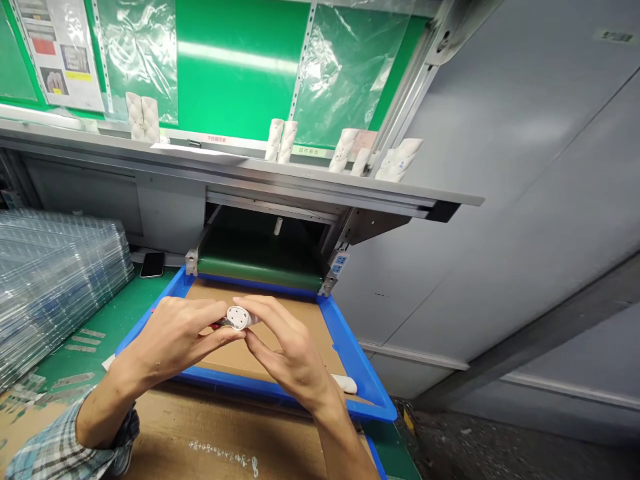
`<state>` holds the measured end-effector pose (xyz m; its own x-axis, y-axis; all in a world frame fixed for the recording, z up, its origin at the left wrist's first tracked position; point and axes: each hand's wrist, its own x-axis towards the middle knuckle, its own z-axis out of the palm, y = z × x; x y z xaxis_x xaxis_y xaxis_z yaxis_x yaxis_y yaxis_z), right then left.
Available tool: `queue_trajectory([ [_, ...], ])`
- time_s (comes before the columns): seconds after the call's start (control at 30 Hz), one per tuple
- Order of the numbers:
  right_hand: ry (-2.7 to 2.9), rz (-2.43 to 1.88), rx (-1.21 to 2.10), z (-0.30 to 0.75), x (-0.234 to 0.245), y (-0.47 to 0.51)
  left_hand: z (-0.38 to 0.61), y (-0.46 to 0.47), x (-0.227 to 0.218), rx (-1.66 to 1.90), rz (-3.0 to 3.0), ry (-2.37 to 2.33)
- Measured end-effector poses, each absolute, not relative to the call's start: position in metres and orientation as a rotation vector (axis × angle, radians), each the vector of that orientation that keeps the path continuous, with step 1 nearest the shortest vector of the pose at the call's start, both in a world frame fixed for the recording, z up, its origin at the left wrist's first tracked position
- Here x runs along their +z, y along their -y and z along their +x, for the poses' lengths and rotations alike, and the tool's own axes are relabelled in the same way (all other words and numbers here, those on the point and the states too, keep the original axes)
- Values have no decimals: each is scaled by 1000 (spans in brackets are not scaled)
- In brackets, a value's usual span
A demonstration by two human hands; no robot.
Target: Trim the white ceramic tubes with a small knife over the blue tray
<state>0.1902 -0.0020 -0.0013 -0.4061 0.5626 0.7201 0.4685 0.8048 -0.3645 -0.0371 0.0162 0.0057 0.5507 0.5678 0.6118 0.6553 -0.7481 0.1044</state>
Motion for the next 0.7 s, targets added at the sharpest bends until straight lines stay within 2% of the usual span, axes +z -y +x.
queue_trajectory([
  [0.3, 2016, -749, 130, 189, 1, 3, -40, -16, 6, -1235, -2767, 966],
  [0.5, 1959, -801, 356, 184, -10, 1, -36, -16, 1, -1442, -2734, 1030],
  [0.7, 1912, -725, 136, 178, -12, -6, -23, -15, -7, -1495, -2590, 1100],
])
